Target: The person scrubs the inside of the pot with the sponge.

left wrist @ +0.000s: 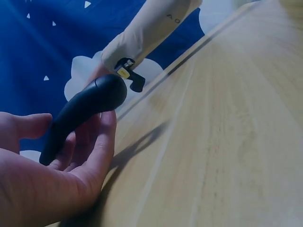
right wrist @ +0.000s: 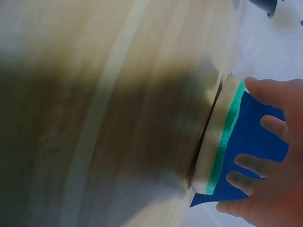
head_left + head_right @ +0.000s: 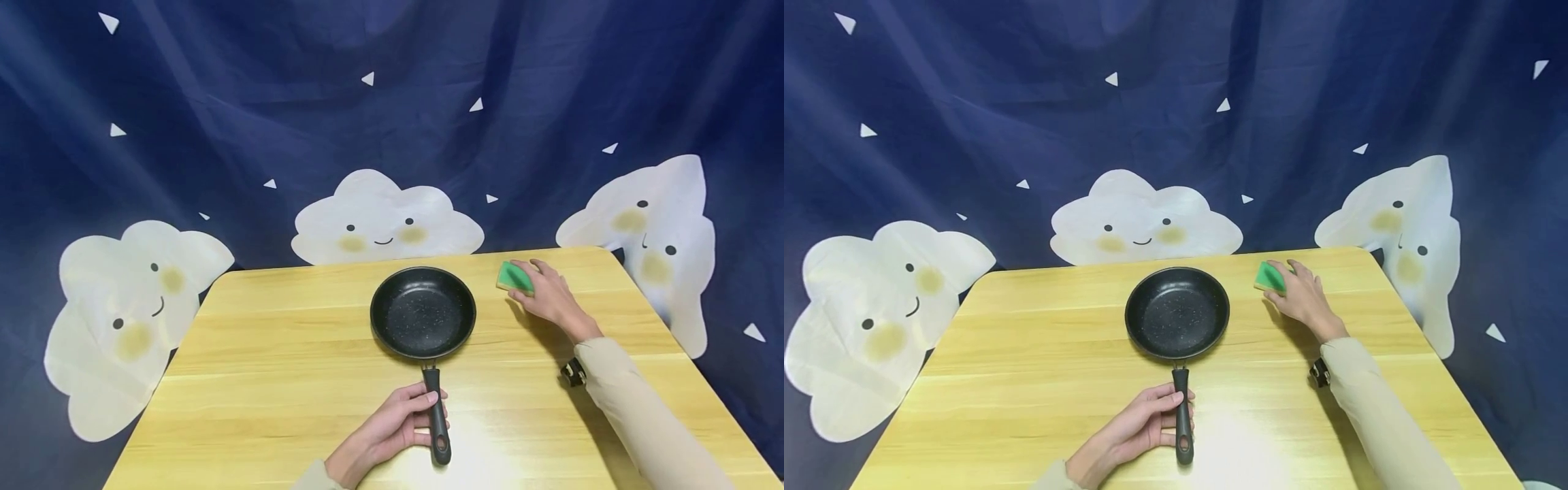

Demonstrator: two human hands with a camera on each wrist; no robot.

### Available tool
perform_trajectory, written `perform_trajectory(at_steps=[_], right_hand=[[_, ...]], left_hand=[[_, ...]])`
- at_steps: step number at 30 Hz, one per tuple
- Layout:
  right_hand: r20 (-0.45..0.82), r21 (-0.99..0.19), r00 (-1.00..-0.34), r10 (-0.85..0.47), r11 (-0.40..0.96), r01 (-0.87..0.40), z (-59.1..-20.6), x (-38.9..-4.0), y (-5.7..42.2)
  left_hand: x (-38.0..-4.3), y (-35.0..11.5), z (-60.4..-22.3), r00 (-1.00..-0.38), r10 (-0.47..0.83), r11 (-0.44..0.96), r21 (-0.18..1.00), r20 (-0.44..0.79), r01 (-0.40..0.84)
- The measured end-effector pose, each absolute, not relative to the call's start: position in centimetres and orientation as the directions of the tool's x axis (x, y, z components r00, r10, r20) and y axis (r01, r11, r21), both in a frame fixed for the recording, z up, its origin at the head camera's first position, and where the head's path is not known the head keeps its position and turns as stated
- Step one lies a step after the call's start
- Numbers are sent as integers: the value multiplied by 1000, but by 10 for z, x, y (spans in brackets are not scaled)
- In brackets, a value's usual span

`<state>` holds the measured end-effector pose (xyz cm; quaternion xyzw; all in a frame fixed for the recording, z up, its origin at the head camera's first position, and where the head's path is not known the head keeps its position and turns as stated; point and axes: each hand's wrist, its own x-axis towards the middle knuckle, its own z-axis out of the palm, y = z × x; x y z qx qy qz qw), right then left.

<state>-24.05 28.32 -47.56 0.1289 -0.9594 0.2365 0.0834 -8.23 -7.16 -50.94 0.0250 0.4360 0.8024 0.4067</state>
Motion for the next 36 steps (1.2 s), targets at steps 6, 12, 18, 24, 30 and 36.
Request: perform_trajectory(at_steps=[6,12,18,24,30,36], right_hand=[[159,-415,-965,-209,873,-258,-476,-244,284],[124,-397,-970,-208,886,-240,-477,-246,285],[157,-373,-964,-216,890,-260,-480,-249,286],[190,-354,-952,-240,888,-295,-486,-252,282],[170,-370,-954,-247,881,-294,-487,-256,281],[114,-374,-969,-218,895,-245,-488,-255,284]], left_hand=[[-84,-73,-511,-666,676,-289,718,-315,-633],[-86,-75,-509,-656,679,-284,705,-330,-649],[-86,-75,-509,-653,681,-285,702,-330,-652],[-84,-77,-512,-655,683,-291,703,-323,-650],[-83,-80,-513,-657,684,-302,697,-317,-651],[-84,-79,-513,-649,695,-311,684,-310,-660]])
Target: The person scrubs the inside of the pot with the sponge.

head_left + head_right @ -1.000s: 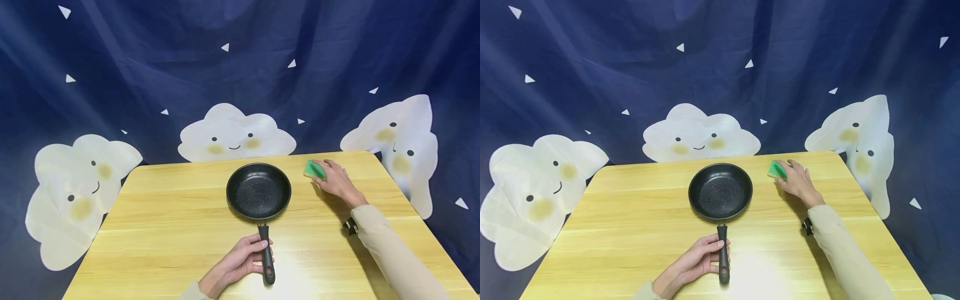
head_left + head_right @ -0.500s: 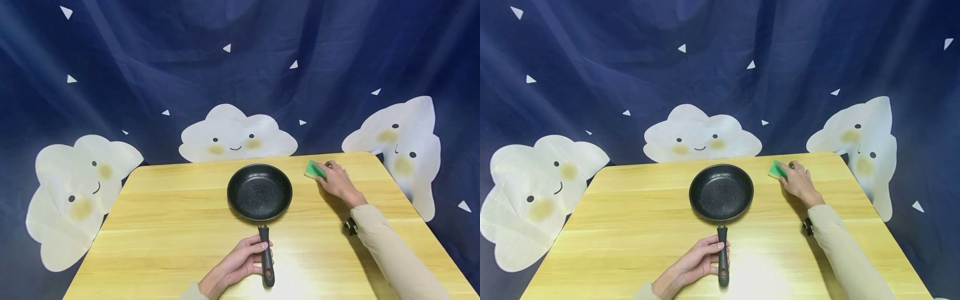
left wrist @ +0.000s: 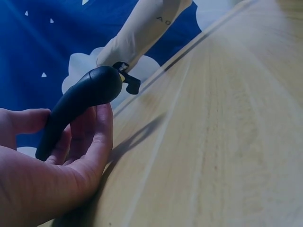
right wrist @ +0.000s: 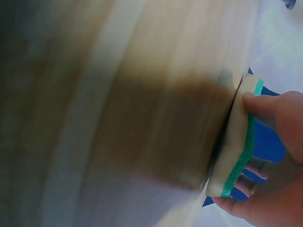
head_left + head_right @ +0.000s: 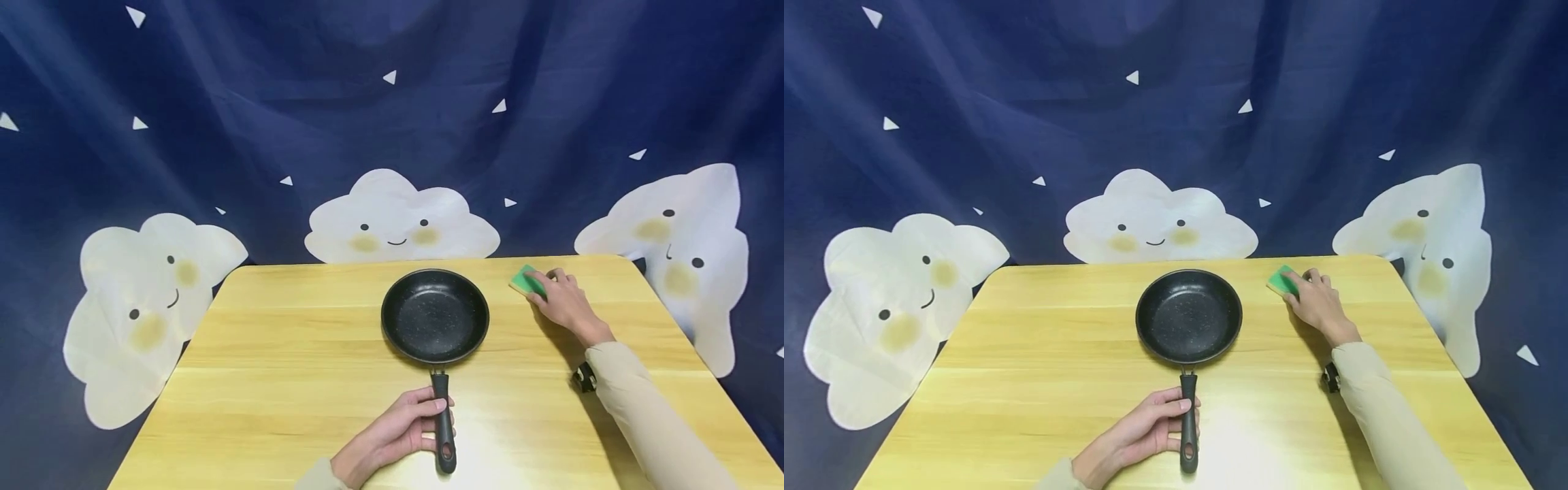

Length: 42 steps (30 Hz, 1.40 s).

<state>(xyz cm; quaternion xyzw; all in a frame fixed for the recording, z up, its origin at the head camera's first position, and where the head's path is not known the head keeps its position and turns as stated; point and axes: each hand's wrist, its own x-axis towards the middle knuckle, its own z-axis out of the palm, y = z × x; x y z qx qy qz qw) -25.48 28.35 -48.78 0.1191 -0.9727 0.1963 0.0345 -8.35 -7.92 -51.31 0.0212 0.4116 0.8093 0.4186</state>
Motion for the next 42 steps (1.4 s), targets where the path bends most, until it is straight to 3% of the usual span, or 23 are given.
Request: perform_trajectory(at_steps=[21,42], right_hand=[[96,-427,-979,-179,881,-203,-487,-247,287],[259,-416,-942,-212,856,-307,-468,-227,270]], left_hand=[[-84,-76,-512,-643,693,-298,683,-325,-667],[-86,-77,-514,-643,692,-306,674,-327,-673]])
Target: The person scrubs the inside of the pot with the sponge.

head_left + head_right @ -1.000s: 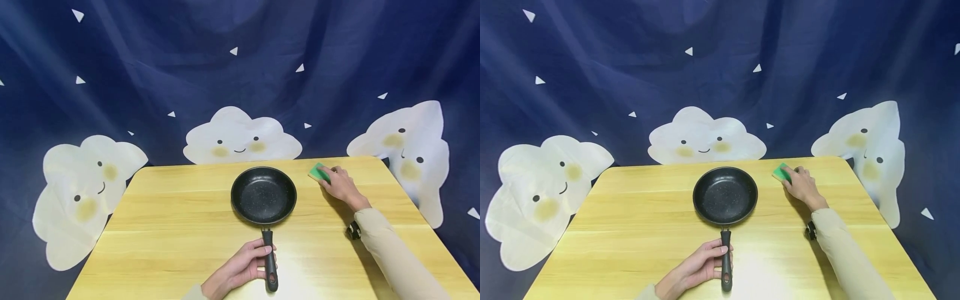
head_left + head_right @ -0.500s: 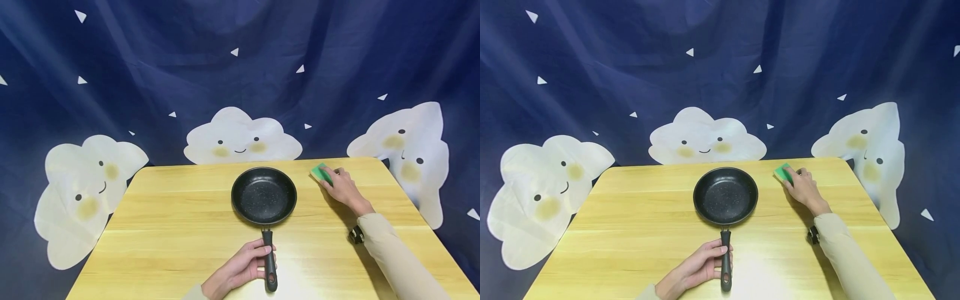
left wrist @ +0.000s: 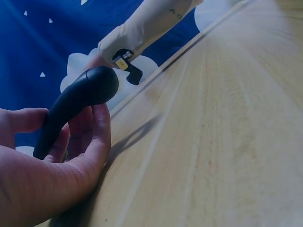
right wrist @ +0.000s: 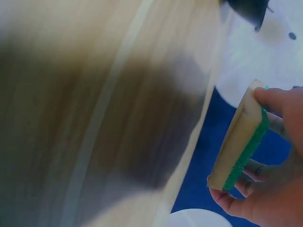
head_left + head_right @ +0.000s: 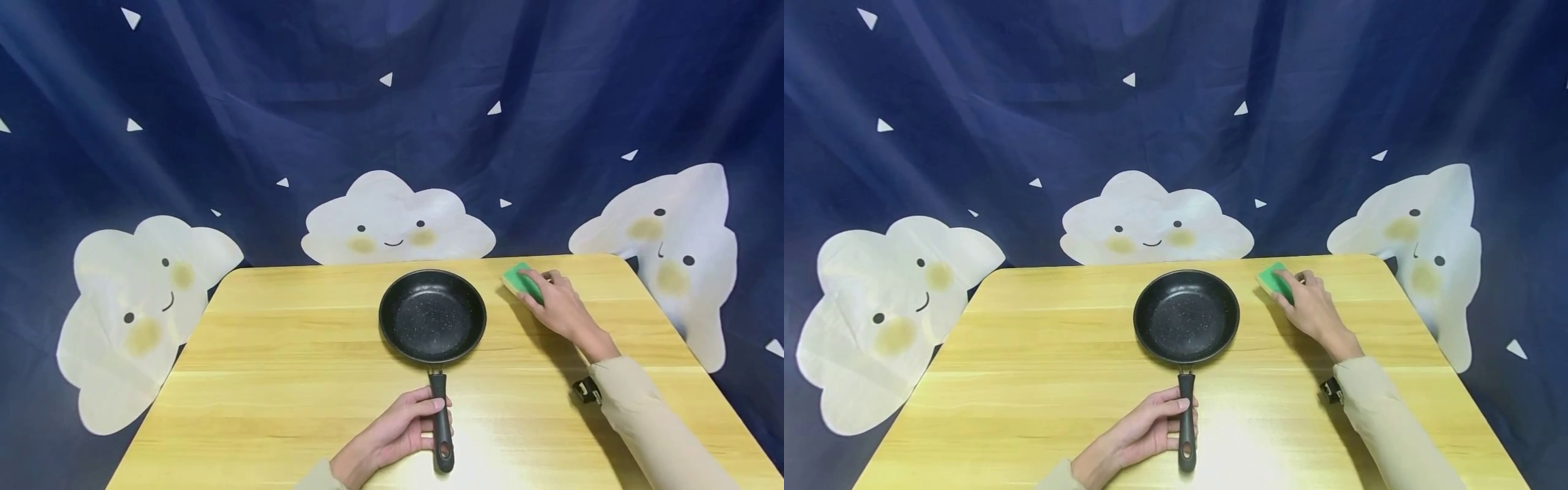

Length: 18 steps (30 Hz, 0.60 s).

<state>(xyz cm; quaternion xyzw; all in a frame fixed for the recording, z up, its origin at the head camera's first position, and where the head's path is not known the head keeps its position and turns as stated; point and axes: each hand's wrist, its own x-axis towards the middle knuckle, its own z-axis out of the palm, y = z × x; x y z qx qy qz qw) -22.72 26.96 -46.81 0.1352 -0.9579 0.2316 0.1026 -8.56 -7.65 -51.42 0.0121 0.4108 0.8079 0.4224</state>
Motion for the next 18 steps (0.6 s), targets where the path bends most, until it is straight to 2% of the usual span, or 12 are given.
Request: perform_trajectory(at_steps=[4,18], right_hand=[[322,-404,-918,-231,844,-353,-464,-224,260],[408,-393,-875,-260,815,-425,-455,-210,234]], left_hand=[[-86,-77,-514,-645,692,-306,677,-325,-670],[-85,-76,-515,-651,693,-314,684,-310,-659]])
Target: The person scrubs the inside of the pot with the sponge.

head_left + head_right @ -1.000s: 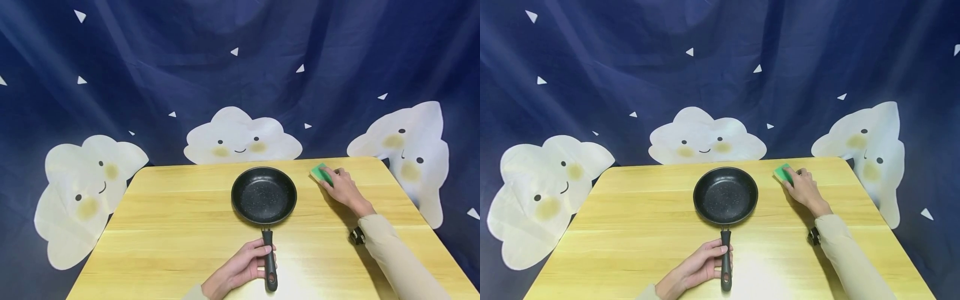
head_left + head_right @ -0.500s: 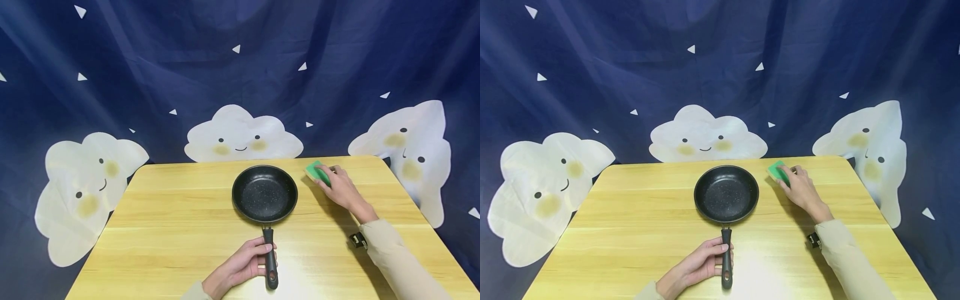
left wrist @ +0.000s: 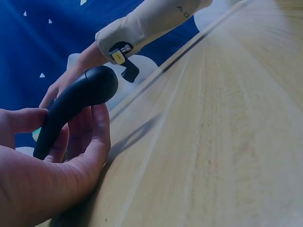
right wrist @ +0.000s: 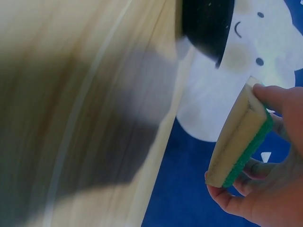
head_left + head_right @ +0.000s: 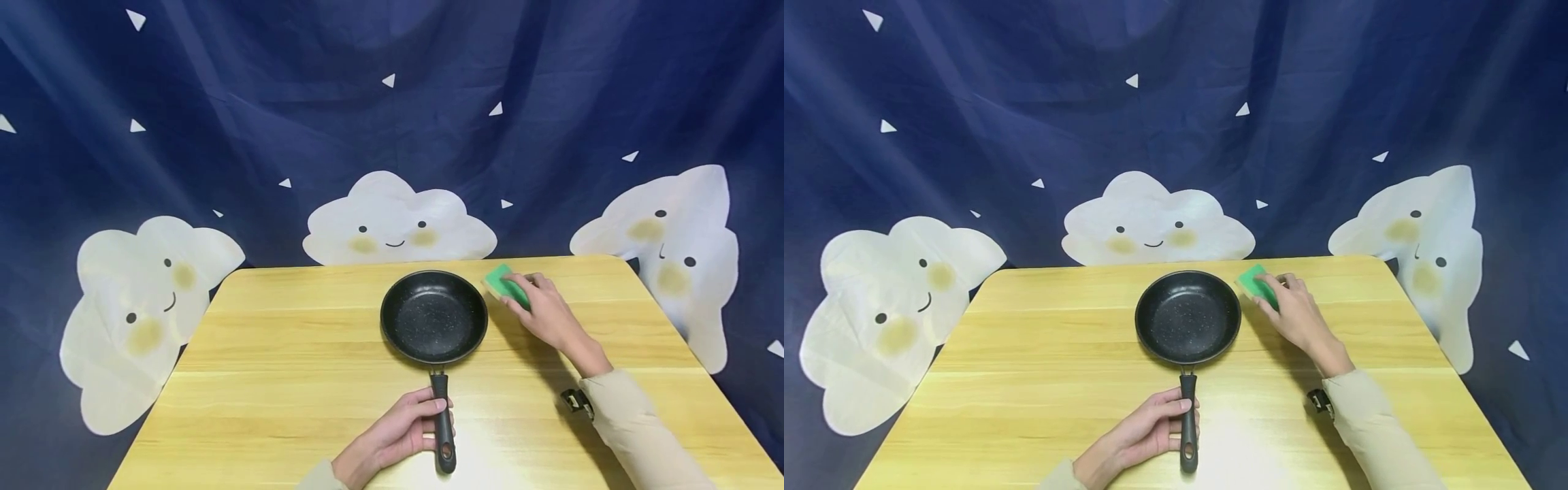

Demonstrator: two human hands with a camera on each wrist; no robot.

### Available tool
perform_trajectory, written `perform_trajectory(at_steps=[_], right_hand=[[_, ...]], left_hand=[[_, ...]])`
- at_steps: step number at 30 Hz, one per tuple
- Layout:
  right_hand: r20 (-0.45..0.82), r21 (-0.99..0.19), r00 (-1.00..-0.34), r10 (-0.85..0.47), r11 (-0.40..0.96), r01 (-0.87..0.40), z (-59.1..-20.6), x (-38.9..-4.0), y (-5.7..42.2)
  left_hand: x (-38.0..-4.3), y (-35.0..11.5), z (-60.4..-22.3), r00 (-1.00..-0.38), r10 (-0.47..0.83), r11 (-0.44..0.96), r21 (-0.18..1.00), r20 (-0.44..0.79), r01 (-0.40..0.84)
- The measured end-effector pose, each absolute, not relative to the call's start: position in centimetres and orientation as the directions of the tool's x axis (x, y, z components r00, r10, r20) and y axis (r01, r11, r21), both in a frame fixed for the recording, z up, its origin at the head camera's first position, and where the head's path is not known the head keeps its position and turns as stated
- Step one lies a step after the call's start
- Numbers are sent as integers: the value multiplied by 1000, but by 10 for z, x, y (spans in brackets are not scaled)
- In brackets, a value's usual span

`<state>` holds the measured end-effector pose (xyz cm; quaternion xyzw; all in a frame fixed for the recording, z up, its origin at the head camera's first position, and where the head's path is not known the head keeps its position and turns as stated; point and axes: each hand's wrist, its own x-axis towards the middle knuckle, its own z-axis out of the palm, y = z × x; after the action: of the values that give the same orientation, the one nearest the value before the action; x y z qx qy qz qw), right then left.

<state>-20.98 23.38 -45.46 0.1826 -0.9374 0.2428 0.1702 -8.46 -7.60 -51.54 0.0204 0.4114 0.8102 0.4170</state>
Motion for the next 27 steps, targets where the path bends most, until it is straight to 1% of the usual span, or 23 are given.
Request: perform_trajectory(at_steps=[8,13,20,27], right_hand=[[387,-427,-879,-278,791,-438,-454,-206,216],[384,-424,-867,-317,773,-471,-455,-202,201],[337,-437,-859,-386,744,-506,-458,-198,184],[330,-416,-834,-443,725,-550,-460,-194,173]], left_hand=[[-85,-75,-514,-652,688,-308,685,-318,-660],[-84,-76,-512,-654,686,-307,688,-319,-658],[-85,-77,-512,-651,691,-309,684,-316,-660],[-84,-78,-512,-652,689,-305,689,-316,-657]])
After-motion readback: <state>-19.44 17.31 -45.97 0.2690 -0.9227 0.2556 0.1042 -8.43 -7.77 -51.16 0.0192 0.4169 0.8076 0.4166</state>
